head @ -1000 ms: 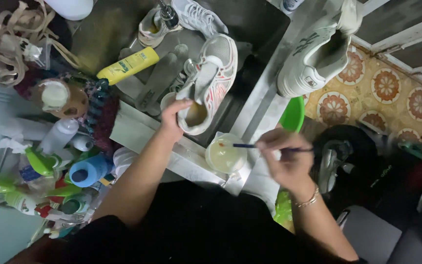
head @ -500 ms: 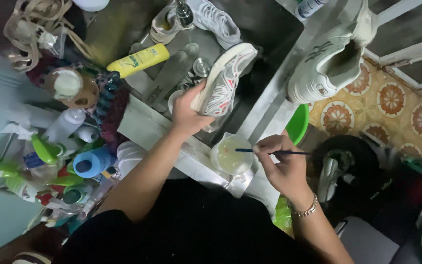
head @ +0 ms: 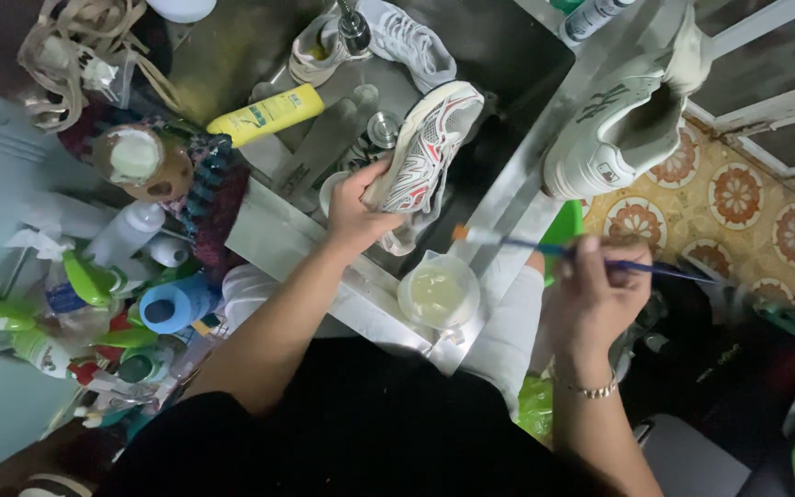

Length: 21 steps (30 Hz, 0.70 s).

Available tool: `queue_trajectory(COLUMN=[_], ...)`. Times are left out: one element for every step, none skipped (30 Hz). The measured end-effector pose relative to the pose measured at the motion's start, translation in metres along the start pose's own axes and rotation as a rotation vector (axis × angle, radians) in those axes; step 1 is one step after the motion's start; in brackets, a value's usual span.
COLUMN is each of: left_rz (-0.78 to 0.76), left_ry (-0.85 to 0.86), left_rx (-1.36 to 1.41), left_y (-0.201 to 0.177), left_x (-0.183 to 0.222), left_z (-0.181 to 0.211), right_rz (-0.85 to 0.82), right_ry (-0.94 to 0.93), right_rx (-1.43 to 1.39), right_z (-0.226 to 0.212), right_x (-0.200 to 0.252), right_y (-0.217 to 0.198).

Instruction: The recorder applies a liquid using a paintbrush to parts of a sneaker near a sink.

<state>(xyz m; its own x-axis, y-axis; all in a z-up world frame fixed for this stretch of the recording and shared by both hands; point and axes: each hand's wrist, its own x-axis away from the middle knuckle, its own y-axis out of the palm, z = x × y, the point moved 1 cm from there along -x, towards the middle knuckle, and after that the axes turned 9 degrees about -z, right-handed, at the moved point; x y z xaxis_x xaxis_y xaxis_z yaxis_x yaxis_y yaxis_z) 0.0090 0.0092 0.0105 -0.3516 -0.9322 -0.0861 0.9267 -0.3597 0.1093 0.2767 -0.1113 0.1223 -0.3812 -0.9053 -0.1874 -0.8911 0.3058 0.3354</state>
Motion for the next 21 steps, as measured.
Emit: queue_trajectory(left_rz=[-0.002,-0.005,-0.008,-0.011,-0.018,-0.025,-0.027,-0.037,-0.045,-0.046,-0.038,-0.031,-0.030,-0.047,-0.063,-0.062,-0.046,-0.030,-0.027,-0.038,-0.049], left_ry=[0.002,-0.009,-0.023,-0.024,-0.009,0.006,0.011,0.008,0.004,0.006,0.013,0.019,0.020,0.004,-0.014,-0.016,-0.012,-0.008,-0.008,0.005,0.018], left_rx=[0.001,0.006,0.012,0.012,0.010,0.007,0.005,0.040,0.076,0.074,0.026,-0.021,-0.021,0.018,0.060,0.062,0.009,-0.043,-0.044,-0.054,-0.063], left_y=[0.000,0.000,0.001,0.001,0.001,0.000,0.000,0.000,0.000,0.000,0.000,-0.001,0.000,0.001,0.002,0.001,0.000,-0.001,-0.002,-0.003,-0.003], left_x=[0.000,0.000,0.001,0.002,0.002,0.001,0.001,0.000,0.001,0.001,0.002,0.002,0.001,0.001,0.001,0.002,0.002,0.001,0.001,0.001,0.001], left_z=[0.001,0.001,0.002,-0.001,-0.003,-0.005,-0.004,-0.005,-0.005,-0.002,0.002,0.005,0.006,0.008,0.009,0.005,0.002,-0.002,-0.006,-0.010,-0.014], right_rz=[0.001,0.083,0.166,0.169,0.163,0.158,0.158,0.153,0.148,0.148,0.144,0.140,0.139,0.126,0.114,0.113,0.131,0.148,0.145,0.137,0.128], right_ry=[-0.003,-0.038,-0.072,-0.073,-0.115,-0.156,-0.161,-0.161,-0.159,-0.161,-0.160,-0.160,-0.160,-0.171,-0.180,-0.178,-0.187,-0.197,-0.195,-0.233,-0.270], right_rx=[0.001,0.022,0.044,0.044,0.063,0.082,0.080,0.070,0.060,0.057,0.072,0.086,0.085,0.102,0.120,0.122,0.162,0.201,0.200,0.207,0.214], right_z=[0.006,0.011,0.016,0.023,0.031,0.039,0.043,0.047,0.051,0.053,0.056,0.058,0.060,0.063,0.066,0.065,0.064,0.063,0.063,0.062,0.062], right_x=[-0.008,-0.016,-0.023,-0.029,-0.037,-0.044,-0.048,-0.053,-0.056,-0.057,-0.058,-0.059,-0.060,-0.061,-0.061,-0.060,-0.061,-0.062,-0.061,-0.060,-0.059], right_y=[0.002,0.002,0.003,0.006,0.010,0.014,0.020,0.026,0.032,0.035,0.037,0.040,0.040,0.040,0.040,0.040,0.041,0.041,0.039,0.038,0.036])
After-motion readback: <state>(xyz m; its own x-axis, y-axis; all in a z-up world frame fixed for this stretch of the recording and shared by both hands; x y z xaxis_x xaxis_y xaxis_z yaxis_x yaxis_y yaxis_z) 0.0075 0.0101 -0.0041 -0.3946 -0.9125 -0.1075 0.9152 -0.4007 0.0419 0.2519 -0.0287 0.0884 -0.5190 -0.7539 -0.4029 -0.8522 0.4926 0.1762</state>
